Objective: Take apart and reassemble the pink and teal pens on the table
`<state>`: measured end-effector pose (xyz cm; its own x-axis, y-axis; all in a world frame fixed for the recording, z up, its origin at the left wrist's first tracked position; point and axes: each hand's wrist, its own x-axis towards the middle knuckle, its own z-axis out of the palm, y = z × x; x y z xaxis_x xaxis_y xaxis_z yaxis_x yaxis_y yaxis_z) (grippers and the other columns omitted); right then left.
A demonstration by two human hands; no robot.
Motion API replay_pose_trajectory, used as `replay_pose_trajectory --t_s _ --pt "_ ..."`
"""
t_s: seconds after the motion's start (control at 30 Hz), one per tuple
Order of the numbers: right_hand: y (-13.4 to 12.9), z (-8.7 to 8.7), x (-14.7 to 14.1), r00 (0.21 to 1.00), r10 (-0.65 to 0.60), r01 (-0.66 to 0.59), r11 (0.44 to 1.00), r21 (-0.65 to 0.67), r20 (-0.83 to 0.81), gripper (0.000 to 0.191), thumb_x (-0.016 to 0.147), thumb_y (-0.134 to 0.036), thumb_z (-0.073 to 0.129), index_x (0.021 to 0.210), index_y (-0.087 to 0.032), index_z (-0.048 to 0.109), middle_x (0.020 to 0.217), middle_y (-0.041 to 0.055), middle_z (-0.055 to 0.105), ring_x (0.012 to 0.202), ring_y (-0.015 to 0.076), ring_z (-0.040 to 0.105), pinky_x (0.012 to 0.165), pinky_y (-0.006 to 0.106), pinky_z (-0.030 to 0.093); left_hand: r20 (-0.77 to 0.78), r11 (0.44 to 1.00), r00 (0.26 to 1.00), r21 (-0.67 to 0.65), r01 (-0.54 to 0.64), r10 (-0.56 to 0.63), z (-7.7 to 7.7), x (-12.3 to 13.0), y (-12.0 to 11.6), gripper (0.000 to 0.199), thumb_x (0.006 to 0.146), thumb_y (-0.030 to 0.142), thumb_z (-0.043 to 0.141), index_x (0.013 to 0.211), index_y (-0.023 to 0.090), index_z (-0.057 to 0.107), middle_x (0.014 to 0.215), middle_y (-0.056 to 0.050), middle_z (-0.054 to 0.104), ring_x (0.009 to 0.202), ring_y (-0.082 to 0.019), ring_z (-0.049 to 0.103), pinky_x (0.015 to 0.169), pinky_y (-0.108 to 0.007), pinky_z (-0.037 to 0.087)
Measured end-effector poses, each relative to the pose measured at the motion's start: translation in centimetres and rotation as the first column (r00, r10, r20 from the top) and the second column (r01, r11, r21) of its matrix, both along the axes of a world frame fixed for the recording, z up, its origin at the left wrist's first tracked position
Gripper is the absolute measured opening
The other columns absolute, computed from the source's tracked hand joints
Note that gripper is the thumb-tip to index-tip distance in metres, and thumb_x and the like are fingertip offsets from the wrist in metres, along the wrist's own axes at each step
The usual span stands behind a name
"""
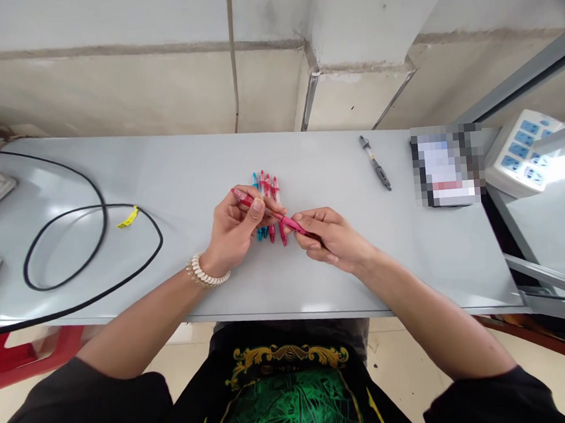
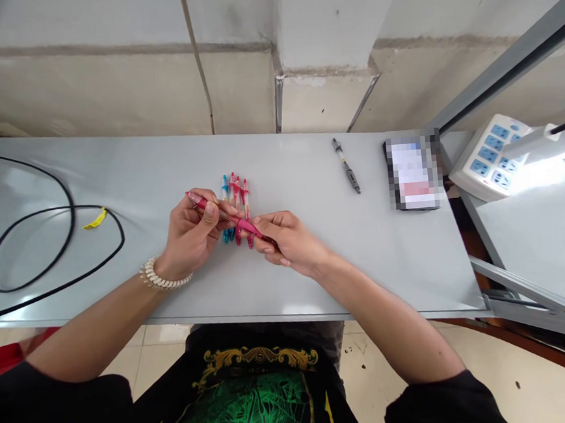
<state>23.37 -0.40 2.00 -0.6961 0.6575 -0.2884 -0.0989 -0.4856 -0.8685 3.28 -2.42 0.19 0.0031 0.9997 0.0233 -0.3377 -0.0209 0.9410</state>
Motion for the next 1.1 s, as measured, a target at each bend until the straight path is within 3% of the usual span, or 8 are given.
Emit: replay_pose_trajectory --t_s 0.1,0.17,0.23,0.3,0.37,0.57,0.97,1.1 --pt "-0.3 -0.5 -0.2 1.0 -0.014 0.013 0.997 0.083 0.008 0.045 0.1 -0.061 0.062 0.09 -0.017 0.068 0.062 -0.0039 0.061 0.045 0.0075 0.053 0.041 0.022 0.04 0.033 1.0 0.999 0.0 0.0 0.0 0.5 0.0 0.2 0.032 0.087 0.047 0.085 0.092 0.024 0.062 0.085 -0.001 0.073 0.084 -0.019 0.077 0.074 -0.03 0.066" --pt "-0.4 -0.9 -0.3 0.983 -0.177 0.156 0.947 0.281 0.053 0.047 0.1 -0.064 0.059 0.1 -0.019 0.071 0.083 0.0037 0.074 0.069 0.0126 0.068 0.058 0.025 0.054 0.116 0.998 0.993 -0.06 -0.029 0.036 1.0 -0.1 0.5 0.034 0.088 0.047 0.084 0.088 0.025 0.059 0.08 0.001 0.066 0.081 -0.017 0.073 0.078 -0.032 0.064" --pt "-0.3 -1.2 -0.2 0.919 -0.386 0.309 0.831 0.463 0.081 0.046 0.1 -0.064 0.059 0.109 -0.021 0.072 0.1 0.0062 0.077 0.085 0.0145 0.069 0.069 0.027 0.057 0.202 0.986 0.975 -0.156 -0.06 0.092 1.6 -0.4 0.9 0.04 0.091 0.054 0.078 0.08 0.024 0.053 0.072 0.002 0.057 0.071 -0.016 0.067 0.076 -0.034 0.063" --pt "0.0 -1.4 0.0 0.842 -0.532 0.401 0.728 0.556 0.088 0.045 0.1 -0.064 0.06 0.108 -0.022 0.073 0.099 0.0054 0.075 0.084 0.0143 0.065 0.069 0.027 0.055 0.257 0.969 0.953 -0.226 -0.099 0.158 2.1 -1.0 1.2 0.051 0.095 0.063 0.067 0.071 0.024 0.046 0.061 0.003 0.046 0.056 -0.013 0.055 0.062 -0.031 0.058" --pt "0.3 -1.4 0.3 0.803 -0.588 0.433 0.686 0.585 0.095 0.044 0.1 -0.065 0.06 0.101 -0.022 0.072 0.093 0.0043 0.073 0.079 0.014 0.061 0.066 0.027 0.052 0.293 0.952 0.929 -0.268 -0.148 0.227 2.6 -1.7 1.3 0.055 0.1 0.061 0.058 0.065 0.023 0.039 0.054 0.004 0.036 0.046 -0.01 0.04 0.05 -0.027 0.048" --pt "0.1 -1.1 0.1 0.82 -0.565 0.393 0.674 0.626 0.094 0.042 0.101 -0.063 0.059 0.094 -0.023 0.069 0.083 0.0021 0.068 0.07 0.0129 0.055 0.063 0.029 0.047 0.302 0.913 0.897 -0.352 -0.209 0.322 3.3 -2.9 1.0 0.053 0.106 0.05 0.045 0.062 0.022 0.033 0.049 0.006 0.021 0.039 -0.008 0.02 0.038 -0.026 0.024" --pt "-0.2 -1.3 -0.2 0.862 -0.491 0.283 0.673 0.683 0.125 0.035 0.104 -0.054 0.059 0.093 -0.021 0.066 0.079 0.0008 0.067 0.075 0.0134 0.061 0.066 0.029 0.048 0.3 0.949 0.926 -0.278 -0.146 0.23 1.7 -4.1 0.9 0.043 0.094 0.062 0.062 0.076 0.025 0.048 0.049 0.009 0.023 0.042 -0.009 0.021 0.045 -0.032 0.021" --pt "-0.4 -1.8 -0.4 0.885 -0.445 0.221 0.662 0.716 0.138 0.027 0.104 -0.049 0.06 0.099 -0.022 0.065 0.083 0.0001 0.068 0.076 0.0129 0.064 0.068 0.029 0.05 0.221 0.939 0.941 -0.288 -0.189 0.257 2.0 -3.9 0.9 0.053 0.093 0.075 0.054 0.074 0.026 0.049 0.049 0.007 0.025 0.042 -0.011 0.025 0.044 -0.032 0.027"
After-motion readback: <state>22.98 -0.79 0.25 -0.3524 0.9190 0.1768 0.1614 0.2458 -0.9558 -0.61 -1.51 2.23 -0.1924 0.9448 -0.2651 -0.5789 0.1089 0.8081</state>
